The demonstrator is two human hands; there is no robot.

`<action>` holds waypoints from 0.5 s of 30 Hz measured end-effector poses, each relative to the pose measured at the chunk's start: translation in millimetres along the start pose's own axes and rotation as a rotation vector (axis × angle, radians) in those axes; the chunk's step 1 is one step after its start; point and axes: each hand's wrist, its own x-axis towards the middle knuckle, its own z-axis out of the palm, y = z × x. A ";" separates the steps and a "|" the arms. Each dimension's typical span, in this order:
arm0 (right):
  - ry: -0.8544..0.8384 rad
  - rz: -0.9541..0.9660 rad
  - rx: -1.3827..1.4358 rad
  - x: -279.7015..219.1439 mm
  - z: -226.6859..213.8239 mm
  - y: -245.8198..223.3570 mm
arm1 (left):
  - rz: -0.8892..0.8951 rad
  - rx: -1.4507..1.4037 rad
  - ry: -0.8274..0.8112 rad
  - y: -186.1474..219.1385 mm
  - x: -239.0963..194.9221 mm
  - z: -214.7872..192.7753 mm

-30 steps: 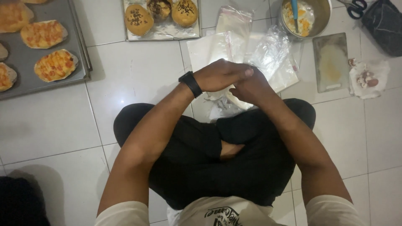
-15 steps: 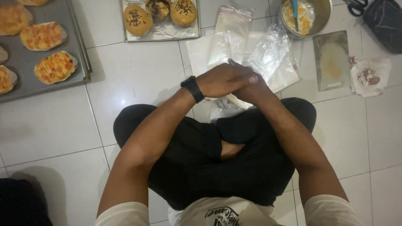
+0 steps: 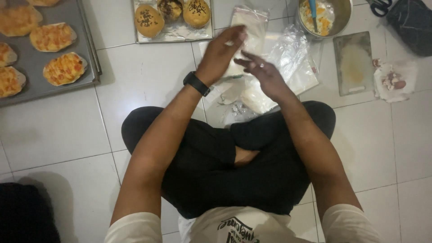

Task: The person sits on the floor and packages round baked buns into clear plastic bags. They open a bag, place a bun inside, and seal it before setting it aside. This process is repeated for multiple buns taken from a nearby tray.

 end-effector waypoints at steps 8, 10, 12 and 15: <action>0.059 -0.229 0.611 -4.2 -0.1 10.8 | -0.489 -0.440 0.347 57.1 -19.3 12.6; 0.032 -0.241 0.597 -7.1 6.6 6.9 | -0.637 -0.518 0.322 75.1 -26.8 21.3; -0.030 -0.243 0.363 -11.7 14.2 -6.2 | -0.732 -0.717 0.351 81.5 -30.3 29.2; -0.029 -0.475 0.064 -8.1 21.8 -14.7 | -0.652 -0.749 0.373 74.4 -25.6 30.0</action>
